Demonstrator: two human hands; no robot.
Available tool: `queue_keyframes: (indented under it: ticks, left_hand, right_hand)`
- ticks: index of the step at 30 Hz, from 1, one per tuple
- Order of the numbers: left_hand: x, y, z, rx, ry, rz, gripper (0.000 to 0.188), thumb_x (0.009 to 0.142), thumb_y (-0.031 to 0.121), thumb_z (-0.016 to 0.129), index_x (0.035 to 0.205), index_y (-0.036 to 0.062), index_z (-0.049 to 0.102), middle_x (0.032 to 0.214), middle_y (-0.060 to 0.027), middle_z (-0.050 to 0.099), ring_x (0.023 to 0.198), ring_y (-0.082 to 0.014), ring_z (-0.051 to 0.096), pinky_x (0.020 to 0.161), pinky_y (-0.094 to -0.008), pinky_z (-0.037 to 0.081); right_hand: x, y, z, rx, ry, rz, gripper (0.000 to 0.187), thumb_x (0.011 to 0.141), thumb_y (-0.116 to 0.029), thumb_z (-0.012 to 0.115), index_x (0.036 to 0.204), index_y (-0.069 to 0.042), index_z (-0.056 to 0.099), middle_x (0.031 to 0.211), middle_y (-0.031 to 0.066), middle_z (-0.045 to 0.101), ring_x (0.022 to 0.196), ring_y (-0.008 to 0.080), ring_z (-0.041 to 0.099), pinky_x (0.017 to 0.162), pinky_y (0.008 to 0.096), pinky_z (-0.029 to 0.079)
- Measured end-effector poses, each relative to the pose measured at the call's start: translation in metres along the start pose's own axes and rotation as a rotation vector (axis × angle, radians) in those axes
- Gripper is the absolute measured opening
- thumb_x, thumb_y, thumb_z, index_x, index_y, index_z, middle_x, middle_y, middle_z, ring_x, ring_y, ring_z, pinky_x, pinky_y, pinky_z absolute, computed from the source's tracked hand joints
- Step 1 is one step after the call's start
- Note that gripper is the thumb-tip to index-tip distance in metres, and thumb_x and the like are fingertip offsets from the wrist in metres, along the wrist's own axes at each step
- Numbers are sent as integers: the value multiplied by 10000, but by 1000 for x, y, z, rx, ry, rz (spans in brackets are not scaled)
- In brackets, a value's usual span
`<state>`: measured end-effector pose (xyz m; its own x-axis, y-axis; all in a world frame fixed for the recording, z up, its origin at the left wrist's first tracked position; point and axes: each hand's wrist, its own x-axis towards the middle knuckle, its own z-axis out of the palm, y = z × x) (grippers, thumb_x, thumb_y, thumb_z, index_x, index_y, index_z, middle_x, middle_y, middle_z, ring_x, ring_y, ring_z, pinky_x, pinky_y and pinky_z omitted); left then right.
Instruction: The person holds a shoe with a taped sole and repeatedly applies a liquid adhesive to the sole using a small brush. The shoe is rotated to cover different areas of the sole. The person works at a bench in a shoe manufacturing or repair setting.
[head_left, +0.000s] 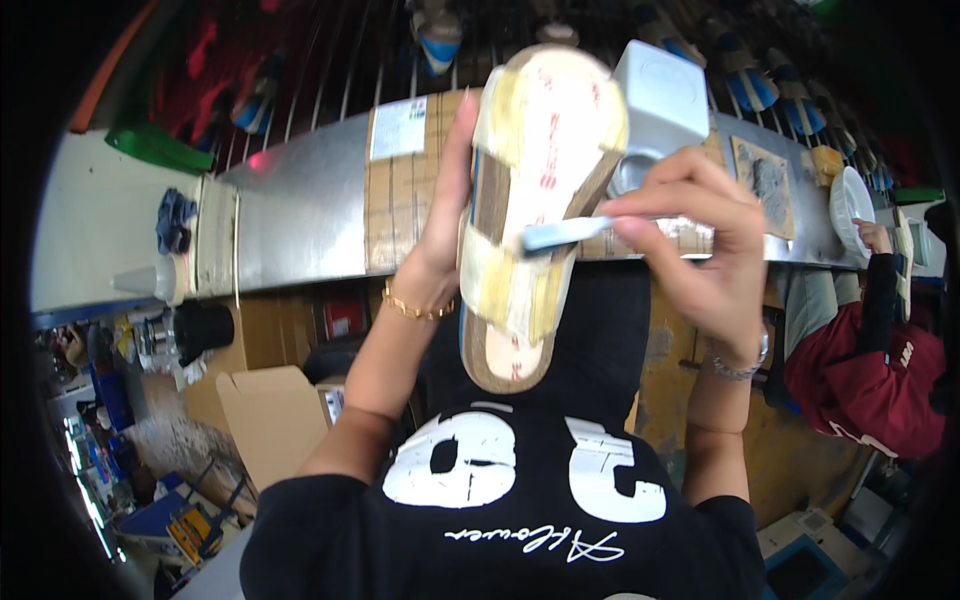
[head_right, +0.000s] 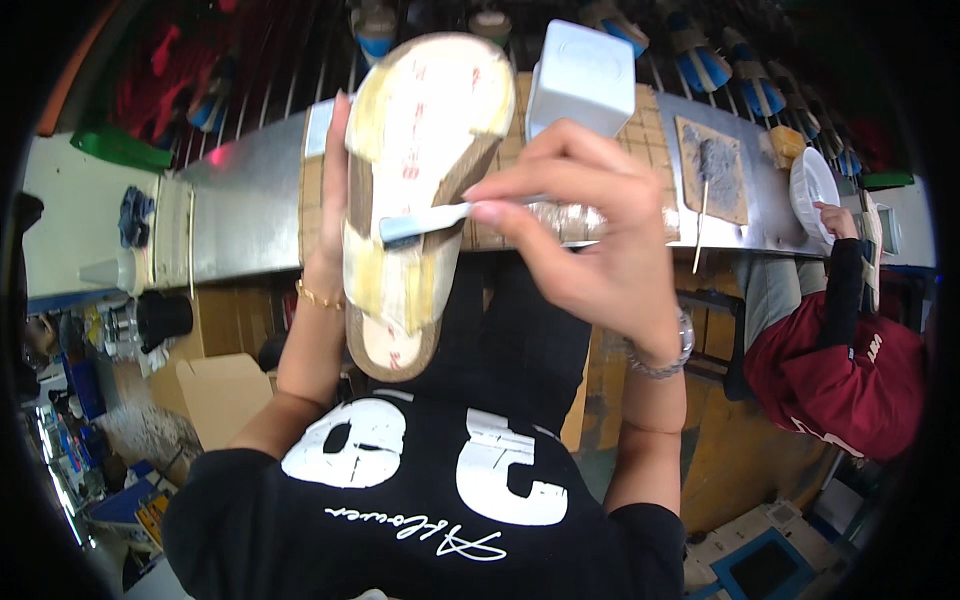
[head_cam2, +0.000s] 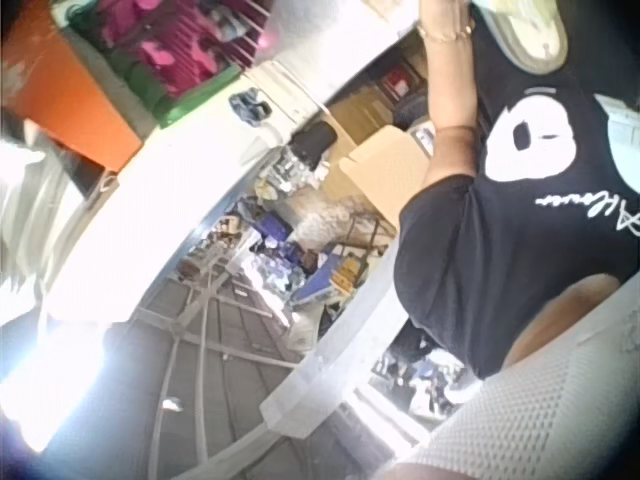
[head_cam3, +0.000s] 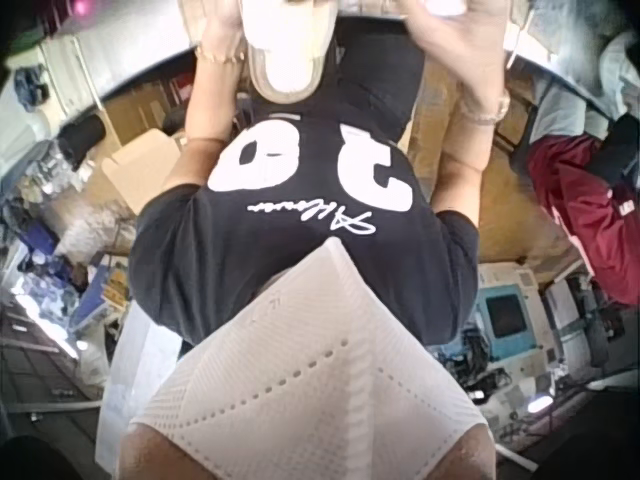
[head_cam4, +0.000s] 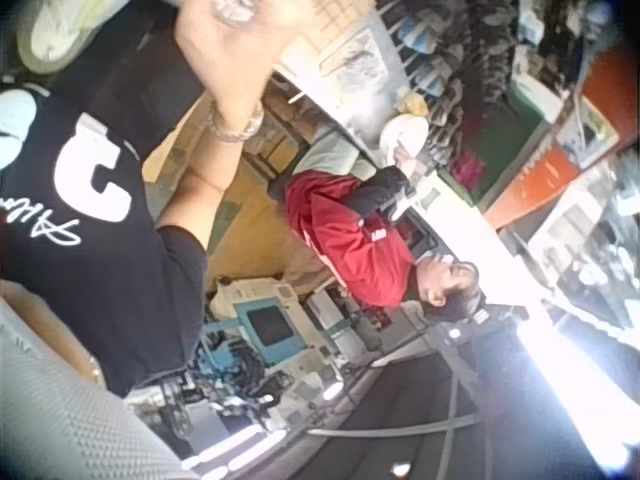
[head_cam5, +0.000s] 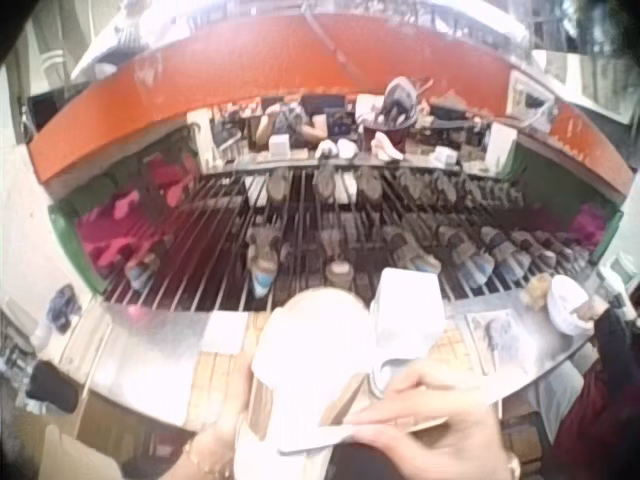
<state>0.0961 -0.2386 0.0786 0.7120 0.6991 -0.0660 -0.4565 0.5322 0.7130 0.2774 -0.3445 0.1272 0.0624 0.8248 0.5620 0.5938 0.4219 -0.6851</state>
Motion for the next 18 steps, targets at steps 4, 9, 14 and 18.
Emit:
queue_keyframes:
  ticks: [4, 9, 14, 18]
  left_hand:
    - [-1, 2, -23, -69, -123, -72, 833, 983, 705, 360, 1468, 33, 438, 1264, -152, 665, 1044, -151, 710, 870, -291, 606]
    - [-7, 9, -40, -11, 100, -41, 817, 987, 692, 369, 1452, 27, 467, 1316, -157, 640, 1104, -179, 688, 920, -323, 589]
    - [-14, 58, -118, -289, 53, 23, 701, 984, 556, 507, 1417, 5, 501, 1349, -195, 606, 1176, -300, 644, 976, -426, 553]
    - [46, 105, -202, -287, 49, 61, 833, 898, 639, 600, 1369, -37, 482, 1171, -313, 577, 980, -325, 649, 727, -351, 614]
  right_hand:
    - [31, 31, 11, -253, 317, -65, 177, 765, -21, 759, 901, -123, 811, 759, 44, 629, 690, 167, 593, 638, 301, 430]
    - [-5, 26, 34, -248, 248, -61, 314, 710, -5, 781, 943, -213, 823, 808, 14, 603, 719, 178, 555, 690, 315, 394]
    - [-30, 24, -7, -7, 311, 161, 178, 758, 55, 777, 918, -23, 783, 861, 50, 607, 817, 151, 573, 767, 264, 458]
    - [-54, 42, -26, 115, 392, 324, 145, 840, 29, 753, 985, 25, 749, 917, 50, 593, 863, 127, 545, 768, 238, 435]
